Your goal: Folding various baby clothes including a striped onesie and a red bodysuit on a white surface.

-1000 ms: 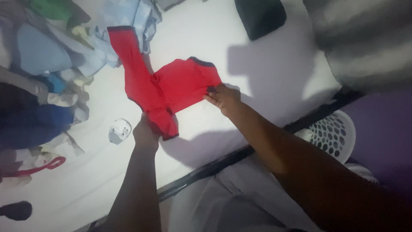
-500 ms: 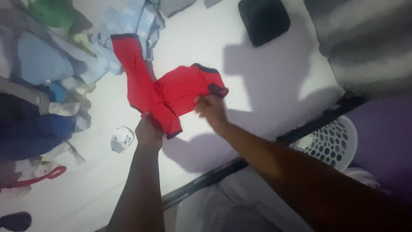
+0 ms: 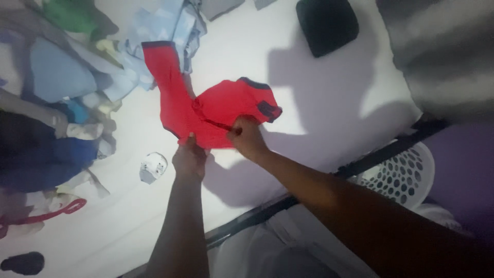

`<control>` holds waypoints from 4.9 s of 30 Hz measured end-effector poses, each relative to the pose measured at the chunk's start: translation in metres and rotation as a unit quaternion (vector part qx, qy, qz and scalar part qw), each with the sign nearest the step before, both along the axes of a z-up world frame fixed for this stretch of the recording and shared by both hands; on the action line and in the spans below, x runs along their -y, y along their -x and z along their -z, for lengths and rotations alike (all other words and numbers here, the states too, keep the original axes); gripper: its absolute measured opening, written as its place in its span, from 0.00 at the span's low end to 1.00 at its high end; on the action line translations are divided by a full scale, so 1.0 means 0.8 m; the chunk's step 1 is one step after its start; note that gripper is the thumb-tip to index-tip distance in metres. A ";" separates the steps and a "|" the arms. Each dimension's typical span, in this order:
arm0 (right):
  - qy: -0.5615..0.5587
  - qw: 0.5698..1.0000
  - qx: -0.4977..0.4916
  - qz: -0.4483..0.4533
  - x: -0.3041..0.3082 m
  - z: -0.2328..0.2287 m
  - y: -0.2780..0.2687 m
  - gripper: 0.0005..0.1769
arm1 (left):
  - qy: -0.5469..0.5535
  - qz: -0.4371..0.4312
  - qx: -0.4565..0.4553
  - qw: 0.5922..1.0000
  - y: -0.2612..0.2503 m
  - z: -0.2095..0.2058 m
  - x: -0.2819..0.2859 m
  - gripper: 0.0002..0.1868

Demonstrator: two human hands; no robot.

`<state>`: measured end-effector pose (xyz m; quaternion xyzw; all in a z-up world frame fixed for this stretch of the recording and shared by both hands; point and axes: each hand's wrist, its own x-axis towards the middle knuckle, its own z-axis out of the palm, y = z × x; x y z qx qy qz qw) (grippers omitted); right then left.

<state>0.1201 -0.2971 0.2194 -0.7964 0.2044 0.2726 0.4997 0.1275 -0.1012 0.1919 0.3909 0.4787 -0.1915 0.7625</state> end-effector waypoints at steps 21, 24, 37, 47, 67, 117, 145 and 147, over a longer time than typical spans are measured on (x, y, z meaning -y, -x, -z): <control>0.316 0.896 0.265 -0.167 0.043 -0.064 -0.042 0.26 | -0.696 0.388 0.252 0.549 0.000 -0.093 0.021 0.24; 0.355 0.882 0.238 -0.199 0.057 -0.065 -0.049 0.30 | -0.612 0.472 0.319 0.549 -0.012 -0.065 0.014 0.30; 0.033 0.981 0.062 -0.179 0.117 -0.062 -0.073 0.11 | -0.292 0.557 0.220 0.746 -0.041 -0.054 -0.025 0.15; 0.222 0.948 0.041 -0.224 0.123 -0.039 -0.056 0.14 | -0.323 0.595 0.157 0.719 -0.025 -0.020 -0.035 0.17; 0.258 0.855 0.150 -0.424 0.080 -0.070 -0.019 0.57 | -0.526 0.476 0.316 0.630 0.024 -0.027 0.038 0.12; 0.271 0.817 0.438 -0.261 0.107 -0.069 -0.073 0.04 | -0.358 0.492 0.163 0.776 -0.047 -0.023 -0.068 0.15; -0.047 0.971 0.176 0.156 -0.025 0.020 -0.019 0.08 | -0.477 0.595 0.209 0.613 -0.096 -0.098 -0.034 0.12; -0.024 0.966 0.203 0.159 -0.016 0.012 -0.016 0.08 | -0.492 0.603 0.204 0.593 -0.088 -0.075 -0.032 0.12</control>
